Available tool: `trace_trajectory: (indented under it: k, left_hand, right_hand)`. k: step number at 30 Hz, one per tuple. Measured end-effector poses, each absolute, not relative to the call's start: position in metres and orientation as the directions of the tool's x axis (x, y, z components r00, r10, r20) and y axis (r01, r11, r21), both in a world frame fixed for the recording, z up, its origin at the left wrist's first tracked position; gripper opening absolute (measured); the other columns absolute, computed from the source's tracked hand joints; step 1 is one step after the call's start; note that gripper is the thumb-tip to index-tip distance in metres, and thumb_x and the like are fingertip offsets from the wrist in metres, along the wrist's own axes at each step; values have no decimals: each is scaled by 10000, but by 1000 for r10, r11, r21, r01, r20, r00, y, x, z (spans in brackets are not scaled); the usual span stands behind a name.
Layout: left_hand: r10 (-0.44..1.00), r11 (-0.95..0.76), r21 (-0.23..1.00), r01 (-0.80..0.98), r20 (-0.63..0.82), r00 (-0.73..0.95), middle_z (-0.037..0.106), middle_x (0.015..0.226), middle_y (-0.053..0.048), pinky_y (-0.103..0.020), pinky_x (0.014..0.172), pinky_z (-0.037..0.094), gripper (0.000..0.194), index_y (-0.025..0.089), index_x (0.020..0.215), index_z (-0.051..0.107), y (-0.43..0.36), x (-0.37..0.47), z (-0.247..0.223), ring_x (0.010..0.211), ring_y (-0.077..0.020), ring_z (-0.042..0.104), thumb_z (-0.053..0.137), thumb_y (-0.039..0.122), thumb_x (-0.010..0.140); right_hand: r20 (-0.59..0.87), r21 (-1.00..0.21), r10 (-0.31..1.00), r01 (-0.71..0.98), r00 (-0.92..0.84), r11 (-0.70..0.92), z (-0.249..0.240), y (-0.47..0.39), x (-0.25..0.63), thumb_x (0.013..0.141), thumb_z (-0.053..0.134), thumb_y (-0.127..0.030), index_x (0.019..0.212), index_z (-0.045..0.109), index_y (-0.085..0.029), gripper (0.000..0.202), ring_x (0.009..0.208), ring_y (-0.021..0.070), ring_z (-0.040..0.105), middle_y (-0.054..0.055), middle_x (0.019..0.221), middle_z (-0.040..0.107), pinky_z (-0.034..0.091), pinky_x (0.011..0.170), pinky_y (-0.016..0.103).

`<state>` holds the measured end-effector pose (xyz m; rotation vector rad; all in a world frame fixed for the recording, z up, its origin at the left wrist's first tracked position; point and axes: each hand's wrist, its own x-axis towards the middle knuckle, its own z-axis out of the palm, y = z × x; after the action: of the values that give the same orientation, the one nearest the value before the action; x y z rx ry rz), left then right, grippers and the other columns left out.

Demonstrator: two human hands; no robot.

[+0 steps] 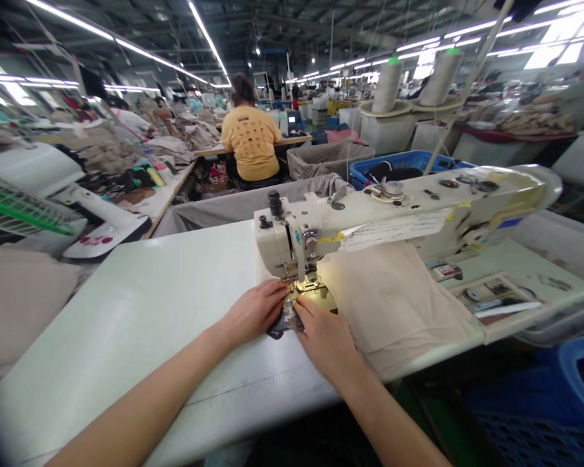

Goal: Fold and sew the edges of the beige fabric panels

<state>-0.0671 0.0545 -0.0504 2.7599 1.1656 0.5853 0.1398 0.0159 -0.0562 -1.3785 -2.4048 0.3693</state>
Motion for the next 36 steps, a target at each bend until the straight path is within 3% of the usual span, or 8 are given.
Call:
trace_trajectory:
  k: [13,21,36]
  left_hand:
    - [702,-709,288,644,378,604,677,1229,-109,-449,1041,506,298,172,1222,641,58,-75,-53,1172,-248,609,519,176,950]
    - [695,-716,214,665,317,646,648,1294,-114,-451,1065,492,334,164,1281,605,58,-77,-54,1218,-255,577,501,170,963]
    - [683,-725,192,661,328,653,659,1264,-122,-454,1054,504,320,157,1262,603,59,-77,-51,1205,-253,588,464,186,975]
  right_hand:
    - [223,-352,862,787,-456,507,-63,12,140,951,521,-213,1312,620,-179,375,1086,244,690,99,1414,602,590,891,374]
    - [204,-373,873,789,-444,489,-59,12,138,914,560,-171,1316,620,-194,407,1106,236,682,82,1416,603,579,911,348]
    - [180,-381,878,792,-443,478,-58,11,138,906,533,-156,1335,601,-180,435,1120,237,673,91,1425,593,564,934,360]
